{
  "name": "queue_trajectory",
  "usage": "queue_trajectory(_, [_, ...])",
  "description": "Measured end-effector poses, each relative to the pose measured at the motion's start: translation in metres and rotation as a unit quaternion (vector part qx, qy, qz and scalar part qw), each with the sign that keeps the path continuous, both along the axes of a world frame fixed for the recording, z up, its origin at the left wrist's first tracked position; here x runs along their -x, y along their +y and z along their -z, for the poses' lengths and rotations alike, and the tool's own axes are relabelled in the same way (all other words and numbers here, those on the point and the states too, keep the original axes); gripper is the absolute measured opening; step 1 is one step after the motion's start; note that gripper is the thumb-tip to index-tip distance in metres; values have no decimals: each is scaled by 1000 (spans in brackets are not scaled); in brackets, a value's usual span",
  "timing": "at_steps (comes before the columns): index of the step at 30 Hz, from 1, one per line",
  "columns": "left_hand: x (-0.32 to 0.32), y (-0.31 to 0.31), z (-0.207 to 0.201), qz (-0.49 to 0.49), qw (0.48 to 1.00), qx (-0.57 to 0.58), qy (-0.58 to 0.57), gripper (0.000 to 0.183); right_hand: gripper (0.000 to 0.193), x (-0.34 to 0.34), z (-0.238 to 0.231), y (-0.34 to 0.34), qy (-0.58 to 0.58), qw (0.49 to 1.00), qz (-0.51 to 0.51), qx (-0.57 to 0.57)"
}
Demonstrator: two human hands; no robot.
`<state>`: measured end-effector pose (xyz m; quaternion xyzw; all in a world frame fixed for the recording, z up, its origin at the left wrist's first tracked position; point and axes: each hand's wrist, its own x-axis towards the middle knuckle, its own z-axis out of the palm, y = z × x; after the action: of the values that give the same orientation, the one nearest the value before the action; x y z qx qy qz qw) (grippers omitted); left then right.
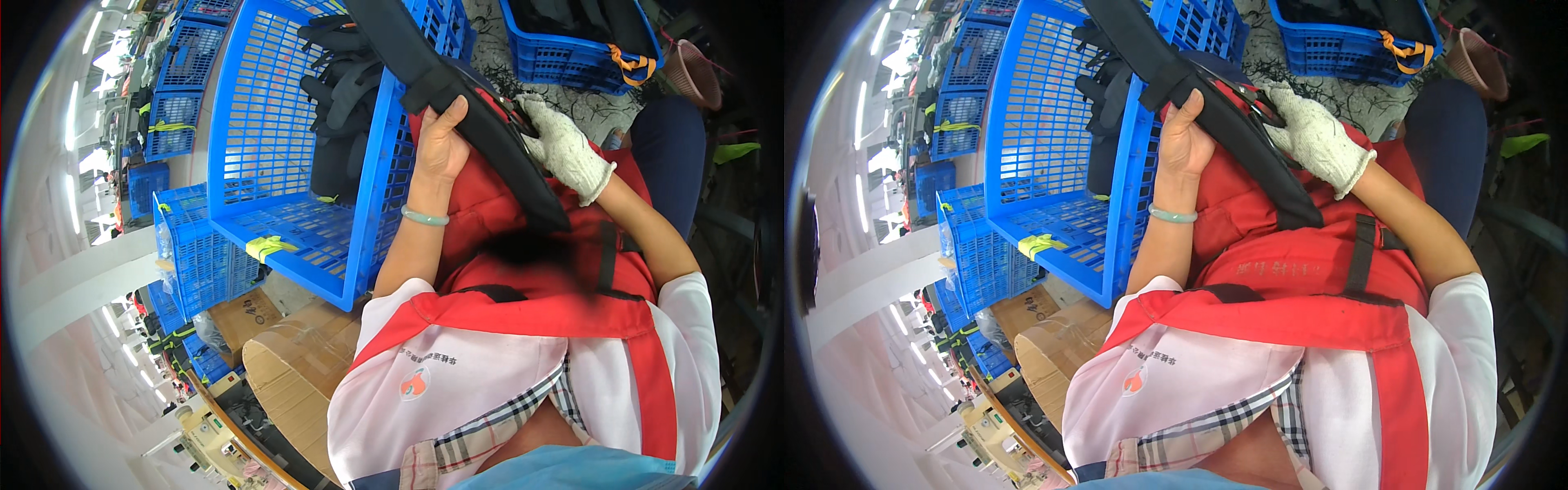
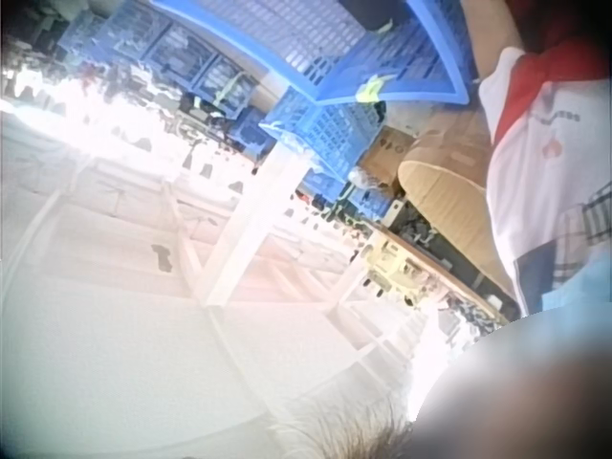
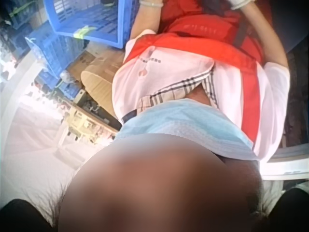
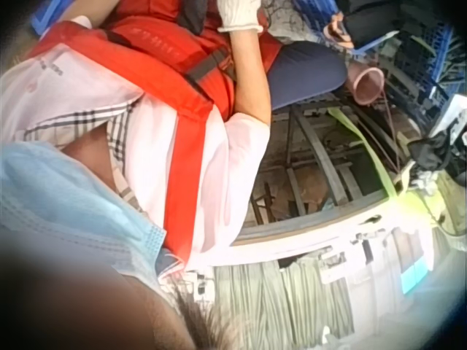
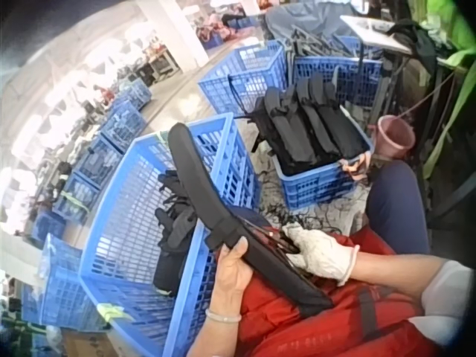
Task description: Trimming excess foam or fabric from black padded straps using scissors.
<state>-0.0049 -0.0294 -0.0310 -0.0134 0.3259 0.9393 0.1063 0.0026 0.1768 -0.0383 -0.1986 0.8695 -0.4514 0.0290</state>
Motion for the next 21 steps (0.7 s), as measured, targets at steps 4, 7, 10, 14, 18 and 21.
queue_trajectory(4, [-1, 0, 0, -8, 1000, -3, -13, 26, 50, 0, -12, 0, -35, 999, -21, 0])
queue_trajectory(7, [0, 1, 1, 6, 1000, -15, 2, 23, 48, 0, -6, -1, -46, 998, -14, 28])
queue_trajectory(10, [0, 1, 2, -5, 1000, -6, -4, 23, 45, -3, 0, -4, -62, 996, -4, 60])
queue_trajectory(14, [0, 4, 2, 14, 1000, 8, -18, 23, 43, 2, -8, -6, -25, 994, 33, 98])
queue_trajectory(18, [-2, 3, -3, 27, 1000, 4, -15, 23, 33, -3, -27, -3, -330, 923, -2, 198])
queue_trajectory(21, [-4, 3, -8, 50, 998, -9, -23, 21, 27, -8, -18, 0, -442, 829, -8, 344])
